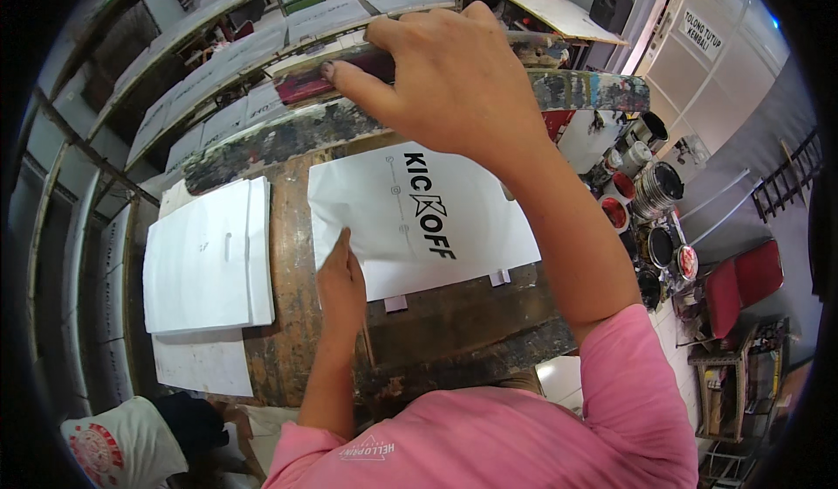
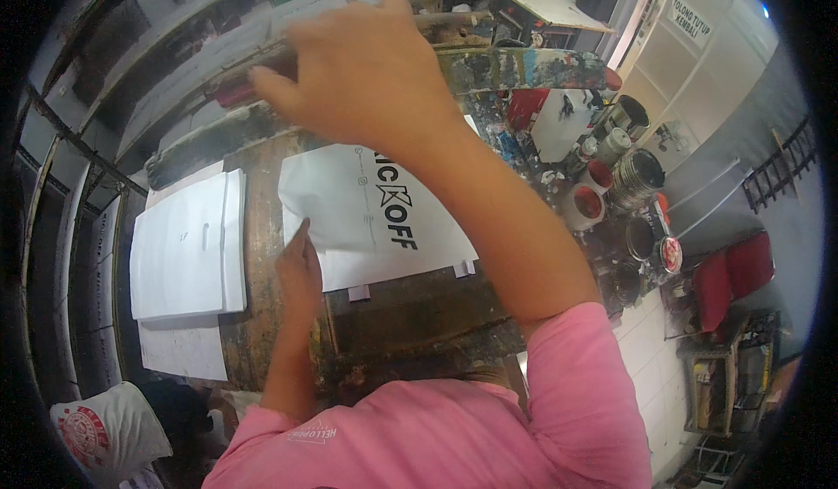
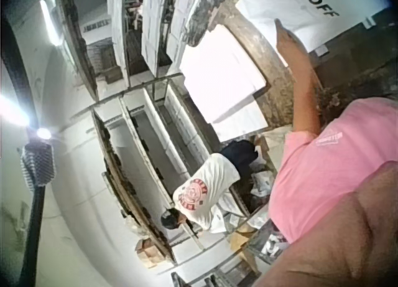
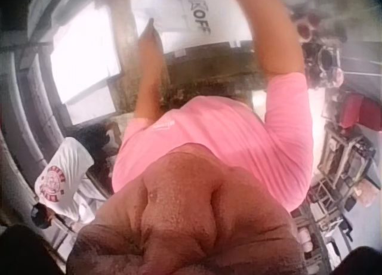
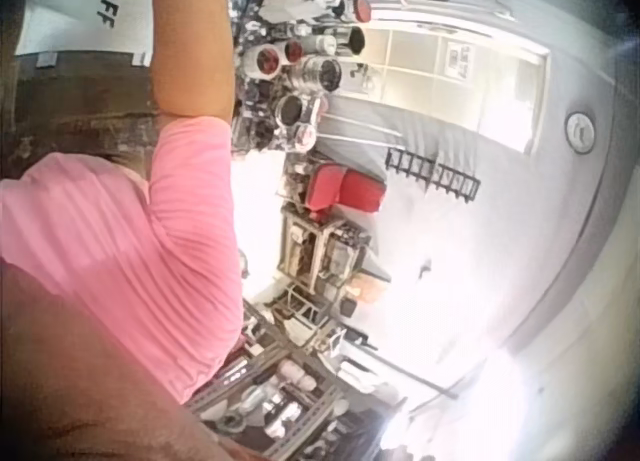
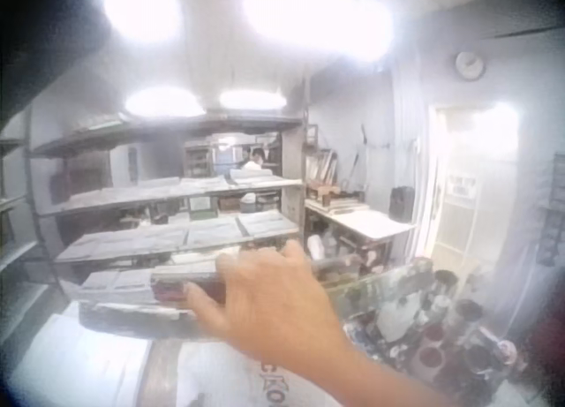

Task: The person performs screen printing on white bags by placing a bag under a screen, pulling a squeegee across it, and then lifting the screen to reveal the printed logo.

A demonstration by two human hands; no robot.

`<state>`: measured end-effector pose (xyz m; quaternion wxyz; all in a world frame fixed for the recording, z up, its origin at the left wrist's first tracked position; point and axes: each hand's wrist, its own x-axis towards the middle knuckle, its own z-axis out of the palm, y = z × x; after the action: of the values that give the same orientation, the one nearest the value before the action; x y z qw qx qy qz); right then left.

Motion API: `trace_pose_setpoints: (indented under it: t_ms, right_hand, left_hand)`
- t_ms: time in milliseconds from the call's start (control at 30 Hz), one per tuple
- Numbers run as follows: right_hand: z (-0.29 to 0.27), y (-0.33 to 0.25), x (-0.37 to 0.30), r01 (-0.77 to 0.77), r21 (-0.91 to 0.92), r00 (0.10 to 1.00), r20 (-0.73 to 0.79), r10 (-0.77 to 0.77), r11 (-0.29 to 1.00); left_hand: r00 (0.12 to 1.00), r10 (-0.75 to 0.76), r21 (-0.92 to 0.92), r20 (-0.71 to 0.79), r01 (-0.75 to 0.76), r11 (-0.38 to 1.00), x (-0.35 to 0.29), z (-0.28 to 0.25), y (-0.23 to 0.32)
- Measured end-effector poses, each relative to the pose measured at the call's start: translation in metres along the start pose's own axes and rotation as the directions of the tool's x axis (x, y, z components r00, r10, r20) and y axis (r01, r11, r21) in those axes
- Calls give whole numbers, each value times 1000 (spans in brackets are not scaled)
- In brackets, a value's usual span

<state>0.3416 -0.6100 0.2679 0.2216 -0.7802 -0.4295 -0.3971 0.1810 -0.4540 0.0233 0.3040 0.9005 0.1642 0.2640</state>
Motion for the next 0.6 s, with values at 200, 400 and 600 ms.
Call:
trace_pose_setpoints:
  t_ms: [200,400,600]
  right_hand:
    - [-6,-1,0,14,-17,999,39,-13,1000]
    - [-7,-7,-7,19,-33,999,32,-18,999]
    - [-12,-13,-15,-3,-66,998,65,7,998]
  left_hand:
    - [978,107,-84,-178,-123,989,31,-31,6]
    - [960,-181,-231,-215,130,964,5,-97,-55]
    - [939,-216,-174,-267,174,969,-34,-199,-174]
